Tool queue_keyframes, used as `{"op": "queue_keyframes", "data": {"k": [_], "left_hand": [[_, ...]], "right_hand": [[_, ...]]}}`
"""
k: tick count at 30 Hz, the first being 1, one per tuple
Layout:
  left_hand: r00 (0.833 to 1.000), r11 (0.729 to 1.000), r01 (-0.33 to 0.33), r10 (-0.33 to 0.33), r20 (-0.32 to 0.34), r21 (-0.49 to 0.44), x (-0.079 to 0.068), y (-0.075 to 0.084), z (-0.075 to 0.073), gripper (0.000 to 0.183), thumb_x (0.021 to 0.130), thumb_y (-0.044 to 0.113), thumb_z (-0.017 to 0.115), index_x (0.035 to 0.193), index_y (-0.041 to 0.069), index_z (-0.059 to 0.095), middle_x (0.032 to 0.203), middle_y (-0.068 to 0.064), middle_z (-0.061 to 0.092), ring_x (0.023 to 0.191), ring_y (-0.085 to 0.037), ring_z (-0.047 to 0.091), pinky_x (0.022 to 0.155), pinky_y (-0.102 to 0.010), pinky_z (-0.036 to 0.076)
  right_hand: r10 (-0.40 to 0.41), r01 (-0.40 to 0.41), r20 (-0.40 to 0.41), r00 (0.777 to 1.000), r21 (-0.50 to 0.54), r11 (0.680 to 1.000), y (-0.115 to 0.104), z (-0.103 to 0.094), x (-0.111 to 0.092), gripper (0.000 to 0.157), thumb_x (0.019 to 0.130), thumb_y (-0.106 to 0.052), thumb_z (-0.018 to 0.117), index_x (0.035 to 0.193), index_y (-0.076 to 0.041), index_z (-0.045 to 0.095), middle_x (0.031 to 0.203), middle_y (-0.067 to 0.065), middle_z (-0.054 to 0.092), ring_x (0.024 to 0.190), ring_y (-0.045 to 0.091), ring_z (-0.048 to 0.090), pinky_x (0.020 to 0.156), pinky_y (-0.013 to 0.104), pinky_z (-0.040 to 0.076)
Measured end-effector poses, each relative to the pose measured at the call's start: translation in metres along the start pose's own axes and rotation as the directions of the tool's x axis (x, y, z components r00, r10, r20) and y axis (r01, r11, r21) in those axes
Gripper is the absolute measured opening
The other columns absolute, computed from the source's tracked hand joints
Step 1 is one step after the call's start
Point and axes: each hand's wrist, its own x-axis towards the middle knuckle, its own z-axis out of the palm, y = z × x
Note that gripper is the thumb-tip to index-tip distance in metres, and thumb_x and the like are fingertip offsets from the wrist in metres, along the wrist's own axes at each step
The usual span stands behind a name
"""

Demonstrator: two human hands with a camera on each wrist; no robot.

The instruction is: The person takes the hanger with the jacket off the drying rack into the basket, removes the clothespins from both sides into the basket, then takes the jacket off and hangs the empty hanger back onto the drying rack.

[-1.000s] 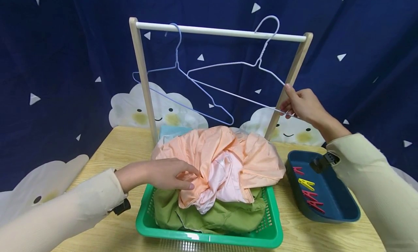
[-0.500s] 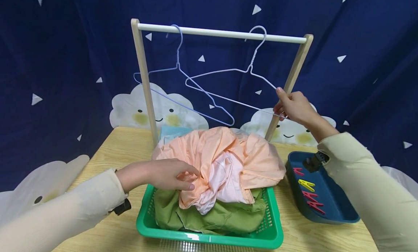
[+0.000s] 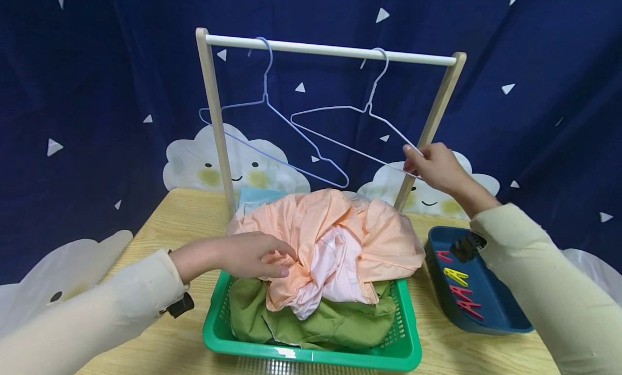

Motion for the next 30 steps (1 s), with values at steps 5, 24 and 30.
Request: {"op": "queue_keyframes", "data": {"k": [5,24,30], "left_hand": [[0.998,1.0,0.007,-0.008,-0.059,-0.02,0.0,-0.007,-0.005,0.046,0.105,0.037,0.053,0.14,0.008,0.058,0.139,-0.01,0.063,0.125,-0.029,0.061,0.103,-0.05,0.049],[0.941,0.996,0.029,-0.054,-0.333,-0.081,0.009,-0.037,-0.024,0.044,0.106,0.022,0.051,0.142,-0.003,0.052,0.145,-0.023,0.055,0.139,-0.043,0.047,0.113,-0.059,0.039],[0.916,0.994,0.062,-0.091,-0.392,-0.085,0.019,-0.046,-0.03,0.048,0.107,0.021,0.049,0.148,-0.003,0.043,0.154,-0.028,0.043,0.146,-0.046,0.037,0.118,-0.06,0.031]], "right_hand": [[0.004,-0.013,-0.096,0.995,-0.097,0.995,-0.001,-0.002,-0.009,0.059,0.106,-0.049,0.043,0.122,0.003,0.066,0.121,0.028,0.069,0.109,0.041,0.066,0.085,0.052,0.054],[-0.375,0.266,-0.383,0.844,-0.308,0.913,0.008,0.027,-0.058,0.02,0.099,-0.019,0.062,0.102,-0.003,0.073,0.084,0.014,0.074,0.067,0.026,0.063,0.058,0.034,0.046],[-0.301,0.244,-0.128,0.945,-0.339,0.909,0.025,0.057,-0.064,0.025,0.099,-0.032,0.062,0.107,-0.01,0.072,0.093,0.013,0.076,0.064,0.023,0.065,0.048,0.033,0.045]]}}
